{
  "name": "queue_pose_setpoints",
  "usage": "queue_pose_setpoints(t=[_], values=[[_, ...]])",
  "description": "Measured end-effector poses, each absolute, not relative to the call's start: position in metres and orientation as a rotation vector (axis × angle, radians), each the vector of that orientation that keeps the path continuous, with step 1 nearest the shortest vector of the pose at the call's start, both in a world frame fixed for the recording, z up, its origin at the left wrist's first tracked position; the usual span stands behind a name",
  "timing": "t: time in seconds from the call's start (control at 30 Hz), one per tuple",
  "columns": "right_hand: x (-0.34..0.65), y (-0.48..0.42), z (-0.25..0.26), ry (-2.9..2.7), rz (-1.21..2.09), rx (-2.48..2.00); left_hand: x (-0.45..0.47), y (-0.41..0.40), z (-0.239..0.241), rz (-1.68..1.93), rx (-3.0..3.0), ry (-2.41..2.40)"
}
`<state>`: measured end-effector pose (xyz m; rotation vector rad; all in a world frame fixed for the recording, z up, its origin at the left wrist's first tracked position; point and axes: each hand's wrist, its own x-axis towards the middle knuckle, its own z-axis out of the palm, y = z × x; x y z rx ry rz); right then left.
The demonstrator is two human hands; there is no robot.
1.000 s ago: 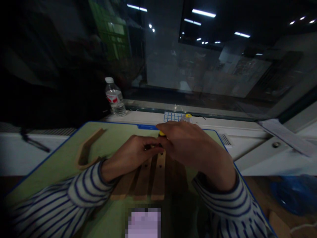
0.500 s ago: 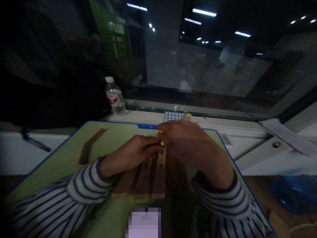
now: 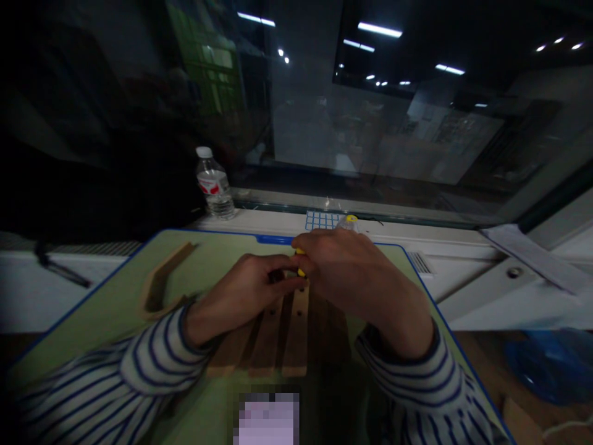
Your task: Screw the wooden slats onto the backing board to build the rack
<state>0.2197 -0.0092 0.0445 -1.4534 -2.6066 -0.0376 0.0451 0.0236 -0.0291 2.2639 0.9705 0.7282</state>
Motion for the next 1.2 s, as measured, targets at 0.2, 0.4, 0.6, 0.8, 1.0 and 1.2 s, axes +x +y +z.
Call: queue_pose_setpoints(t=[0.2,0.4,0.6,0.8,1.0,1.2], values=[[0.2207,-0.0113,0.0444,-2.59,-0.042,-1.396,0.0449,0.0252,-0.0312,0.758,2.256,0.964],[0.2233,-0.0119,0.044,-2.618,-0.004,-1.294,0.0424,0.0276,-0.0321,0.67,2.302,0.929],[0.2231,-0.0075,0.0425,-2.589,-0.035,-1.41,0.0435,0.027,-0.0321,0.66,2.305,0.873],[0.223,-0.0062,0.0419,-2.58,-0.097,-1.442,0.0446,0.0274,-0.0335,0.641,2.351,0.869],[0.2216,-0.006,0.0439,-2.591,-0.094,-1.475,0.0453,0.0252,-0.0336,0.72,2.327,0.933],[0.2204,-0.008,0.0432,-2.607,-0.132,-1.469,0.0461,0.0248,-0.0335,0.788,2.277,0.943]])
